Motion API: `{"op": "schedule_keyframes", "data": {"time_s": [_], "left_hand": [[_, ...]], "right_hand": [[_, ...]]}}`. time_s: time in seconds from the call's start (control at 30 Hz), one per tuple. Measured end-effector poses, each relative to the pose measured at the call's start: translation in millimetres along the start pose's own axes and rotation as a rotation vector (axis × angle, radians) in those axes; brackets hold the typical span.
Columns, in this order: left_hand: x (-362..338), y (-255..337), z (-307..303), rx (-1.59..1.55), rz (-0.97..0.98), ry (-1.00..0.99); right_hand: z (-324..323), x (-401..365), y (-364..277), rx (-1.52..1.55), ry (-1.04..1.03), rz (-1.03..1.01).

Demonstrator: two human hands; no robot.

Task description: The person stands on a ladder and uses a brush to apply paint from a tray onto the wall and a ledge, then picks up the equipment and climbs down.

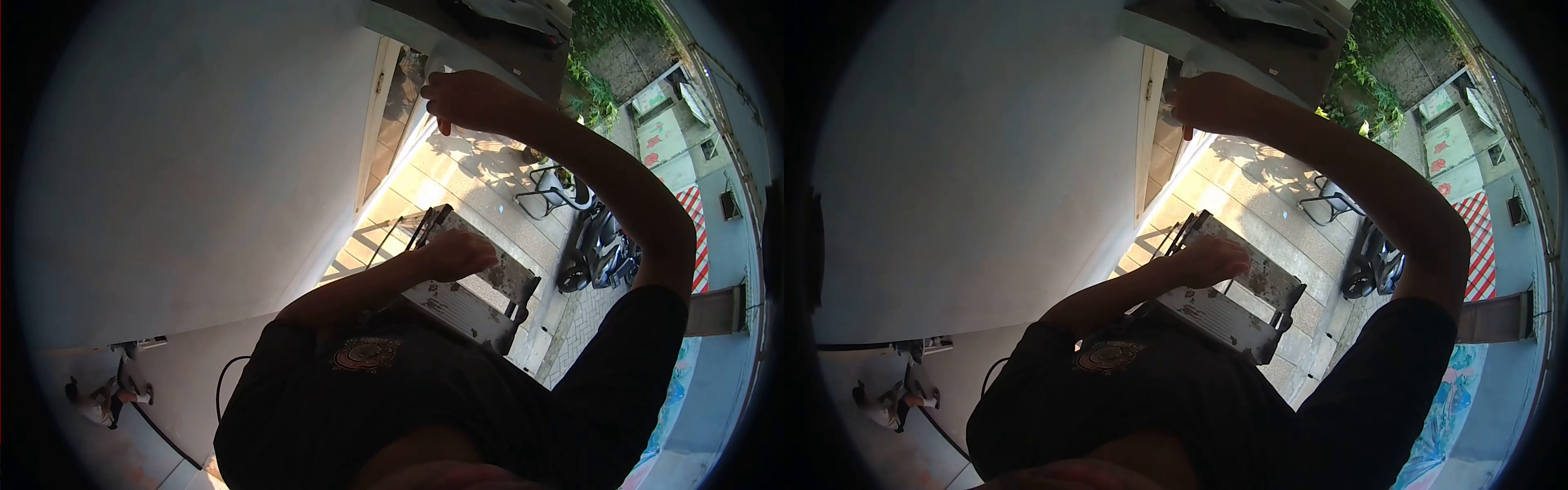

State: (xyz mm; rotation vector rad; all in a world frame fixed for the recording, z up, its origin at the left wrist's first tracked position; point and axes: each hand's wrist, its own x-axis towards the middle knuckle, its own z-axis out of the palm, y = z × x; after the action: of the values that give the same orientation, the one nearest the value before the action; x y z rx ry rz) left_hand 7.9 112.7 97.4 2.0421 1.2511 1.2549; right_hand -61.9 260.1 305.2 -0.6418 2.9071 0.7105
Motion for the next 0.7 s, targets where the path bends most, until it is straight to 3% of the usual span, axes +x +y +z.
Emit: {"op": "schedule_keyframes", "data": {"time_s": [0.17, 0.27, 0.3, 0.37, 0.57, 0.63, 0.7], "left_hand": [[0.2, 0.9, -0.2, -0.009, 0.035, 0.058], [-0.6, 0.4, -0.7, -0.008, 0.024, 0.069], [-0.4, -0.1, -0.3, -0.017, 0.027, 0.071], [-0.8, -1.1, 0.2, -0.025, 0.031, 0.071], [0.2, 0.7, -1.8, 0.004, -0.019, -0.015], [-0.2, 0.6, -1.6, -0.002, 0.002, 0.009], [-0.4, -1.3, -0.9, -0.003, 0.004, 0.003]], "right_hand": [[7.0, -19.8, 2.8, 0.156, 0.005, 0.098], [-32.3, -26.3, -29.0, -0.030, -0.359, 0.203], [-28.4, -25.9, -28.5, -0.029, -0.358, 0.202], [-17.8, -26.4, -26.0, 0.001, -0.012, 0.077], [-6.5, 4.6, 4.2, 0.022, 0.039, 0.012], [-4.6, 5.7, 6.2, 0.243, -0.042, 0.177], [-3.1, -9.3, 5.0, 0.062, -0.066, 0.161]]}}
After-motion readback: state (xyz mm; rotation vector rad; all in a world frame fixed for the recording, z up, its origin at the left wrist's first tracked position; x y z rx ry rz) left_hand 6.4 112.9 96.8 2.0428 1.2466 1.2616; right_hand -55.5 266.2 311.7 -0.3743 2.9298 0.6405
